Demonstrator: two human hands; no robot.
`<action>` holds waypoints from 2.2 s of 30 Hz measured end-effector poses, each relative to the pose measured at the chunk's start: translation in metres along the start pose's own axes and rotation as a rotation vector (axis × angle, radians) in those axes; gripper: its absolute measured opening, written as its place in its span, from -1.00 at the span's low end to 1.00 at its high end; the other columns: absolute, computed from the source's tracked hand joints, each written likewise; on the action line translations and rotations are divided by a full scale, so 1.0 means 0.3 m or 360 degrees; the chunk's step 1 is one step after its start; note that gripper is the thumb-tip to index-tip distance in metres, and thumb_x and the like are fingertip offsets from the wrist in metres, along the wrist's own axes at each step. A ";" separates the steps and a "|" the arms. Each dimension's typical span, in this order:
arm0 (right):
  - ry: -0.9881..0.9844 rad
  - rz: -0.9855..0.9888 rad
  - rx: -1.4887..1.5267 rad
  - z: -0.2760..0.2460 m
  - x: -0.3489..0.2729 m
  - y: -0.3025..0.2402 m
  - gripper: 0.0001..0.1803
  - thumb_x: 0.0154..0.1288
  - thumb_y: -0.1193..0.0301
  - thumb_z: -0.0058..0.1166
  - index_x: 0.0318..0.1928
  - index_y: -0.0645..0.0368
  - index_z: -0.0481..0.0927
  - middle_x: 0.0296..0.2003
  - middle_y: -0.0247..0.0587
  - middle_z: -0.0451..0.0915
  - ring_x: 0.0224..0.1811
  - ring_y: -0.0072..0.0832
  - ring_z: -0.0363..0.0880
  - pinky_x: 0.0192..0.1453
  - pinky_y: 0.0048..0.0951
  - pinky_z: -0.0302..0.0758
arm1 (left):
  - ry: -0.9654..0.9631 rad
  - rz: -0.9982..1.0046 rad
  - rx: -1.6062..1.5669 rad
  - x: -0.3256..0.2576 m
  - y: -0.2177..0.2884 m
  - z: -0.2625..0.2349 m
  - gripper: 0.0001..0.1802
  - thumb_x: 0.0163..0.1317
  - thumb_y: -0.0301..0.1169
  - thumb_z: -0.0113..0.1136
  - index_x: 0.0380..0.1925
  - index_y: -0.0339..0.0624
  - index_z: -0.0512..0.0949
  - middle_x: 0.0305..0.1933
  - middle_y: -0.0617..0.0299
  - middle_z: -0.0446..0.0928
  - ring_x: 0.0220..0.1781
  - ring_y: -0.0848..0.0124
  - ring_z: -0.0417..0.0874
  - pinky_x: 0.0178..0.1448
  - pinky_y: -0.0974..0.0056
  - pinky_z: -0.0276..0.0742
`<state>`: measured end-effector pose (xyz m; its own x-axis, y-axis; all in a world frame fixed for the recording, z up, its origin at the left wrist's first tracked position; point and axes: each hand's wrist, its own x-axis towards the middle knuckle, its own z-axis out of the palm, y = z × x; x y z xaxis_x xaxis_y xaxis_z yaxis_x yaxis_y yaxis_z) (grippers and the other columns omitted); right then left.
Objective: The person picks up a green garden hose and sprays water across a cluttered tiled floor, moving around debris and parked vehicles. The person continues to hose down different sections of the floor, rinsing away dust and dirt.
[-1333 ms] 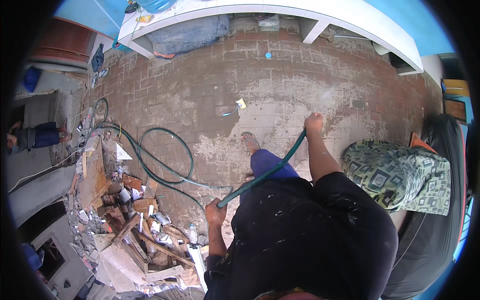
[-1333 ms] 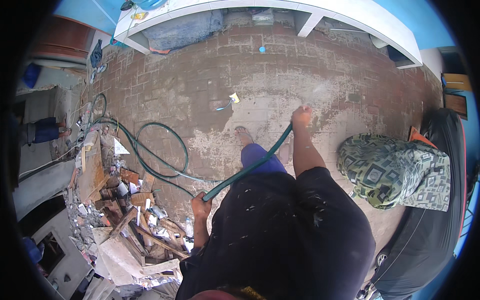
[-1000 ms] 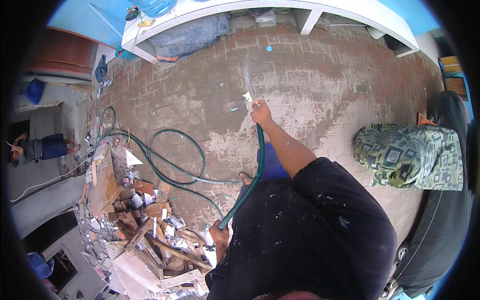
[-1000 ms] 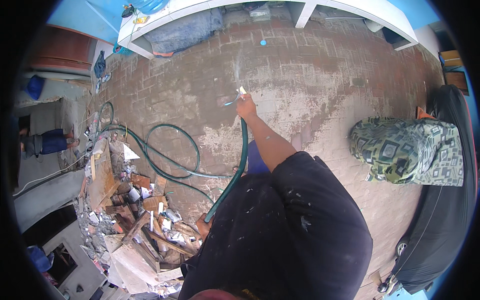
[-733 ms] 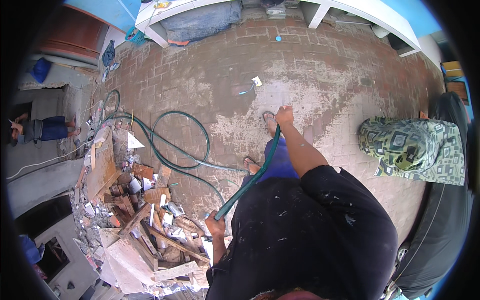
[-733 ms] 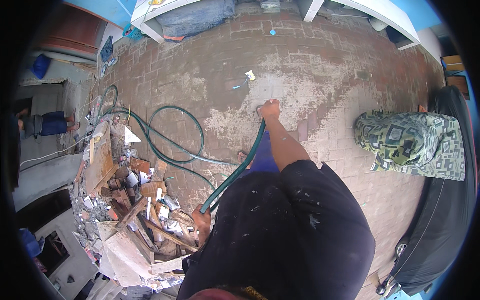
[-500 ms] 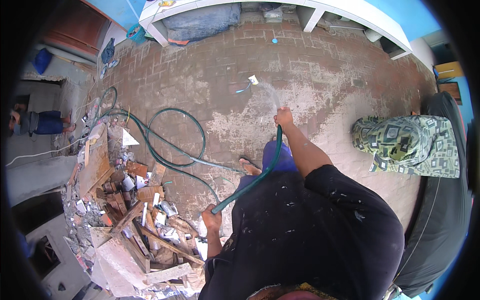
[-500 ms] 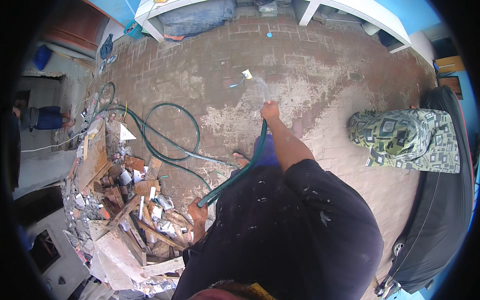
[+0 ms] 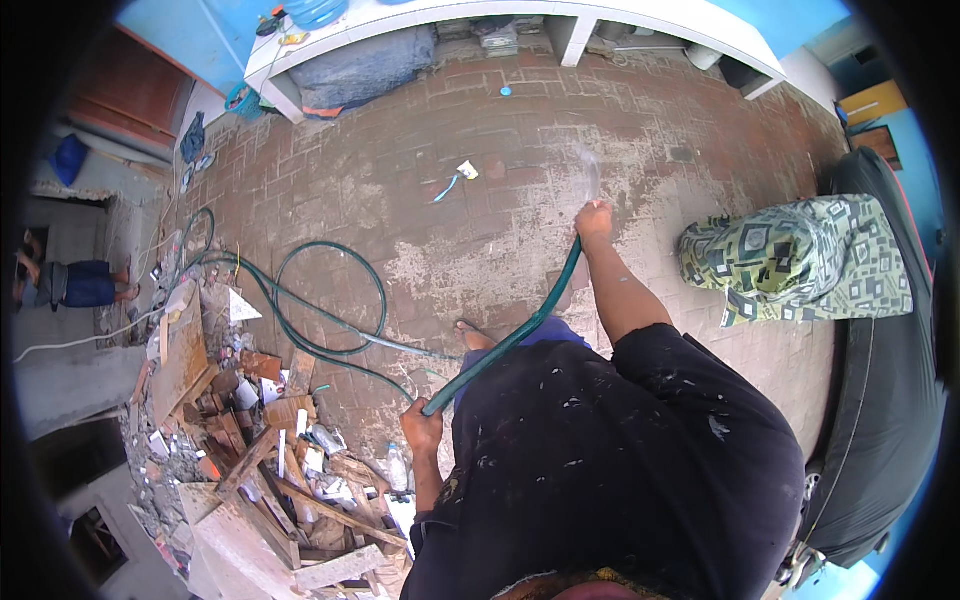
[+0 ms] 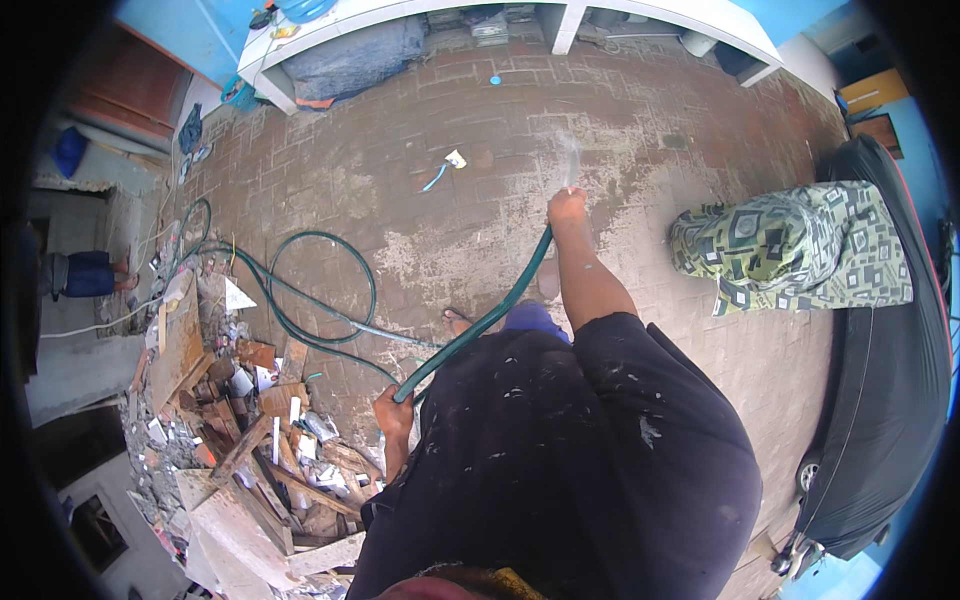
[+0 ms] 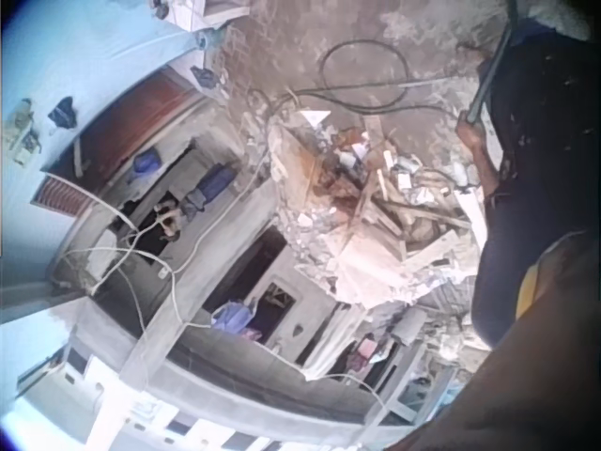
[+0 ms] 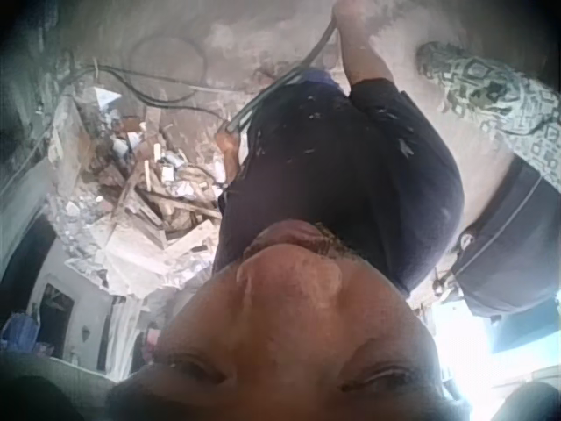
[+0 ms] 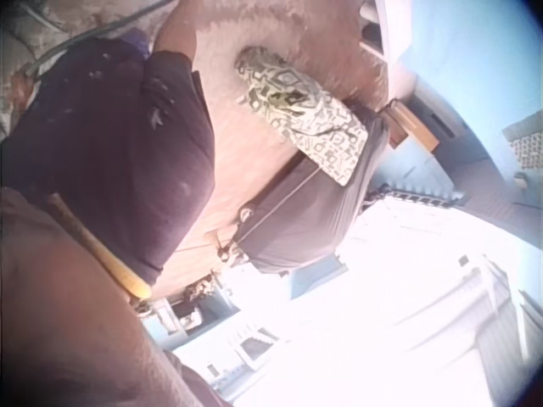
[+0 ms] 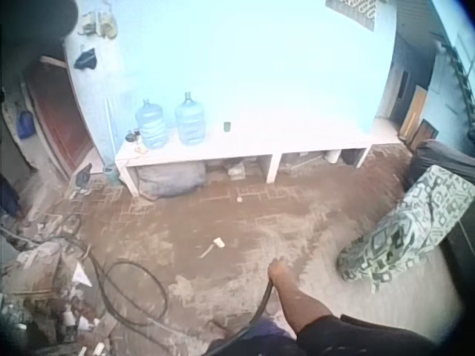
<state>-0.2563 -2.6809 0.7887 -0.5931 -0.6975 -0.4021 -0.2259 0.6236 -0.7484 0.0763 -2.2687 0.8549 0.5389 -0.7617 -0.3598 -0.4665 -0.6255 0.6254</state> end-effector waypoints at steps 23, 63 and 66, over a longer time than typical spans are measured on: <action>-0.0262 0.0479 0.0539 -0.458 0.380 0.411 -0.73 0.48 0.24 -0.06 0.05 0.10 0.41 -0.50 -0.17 0.56 -0.56 -0.31 0.61 -0.52 -0.21 0.53 | -0.0365 0.0142 0.0323 -0.215 0.416 0.314 -0.68 0.23 -0.31 0.36 -0.59 -0.29 0.57 -0.74 0.15 0.41 -0.64 0.51 0.32 -0.49 0.21 0.32; -0.2005 -0.0906 -0.0375 -0.386 -1.965 0.944 -0.71 0.48 0.20 -0.05 0.07 0.07 0.39 -0.36 -0.02 0.65 -0.52 -0.15 0.67 -0.48 -0.15 0.61 | 0.1647 -0.1195 -0.0884 -2.399 -0.311 0.937 -0.68 0.18 -0.45 0.30 -0.69 -0.26 0.45 -0.79 0.28 0.25 -0.62 0.58 0.22 -0.56 0.23 0.20; -0.2048 -0.0977 -0.0499 -0.483 -2.002 0.984 -0.69 0.49 0.20 -0.06 0.09 0.08 0.38 -0.34 0.00 0.65 -0.52 -0.14 0.67 -0.48 -0.15 0.61 | 0.1745 -0.1283 -0.1142 -2.473 -0.296 1.069 -0.73 0.14 -0.49 0.27 -0.68 -0.28 0.45 -0.77 0.30 0.24 -0.58 0.61 0.22 -0.54 0.24 0.21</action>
<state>-0.0788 -2.0268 0.8858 0.7056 -0.5990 -0.3787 -0.4390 0.0502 -0.8971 -0.5070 -1.7023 0.8443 0.8590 0.4241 -0.2868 0.4450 -0.3416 0.8278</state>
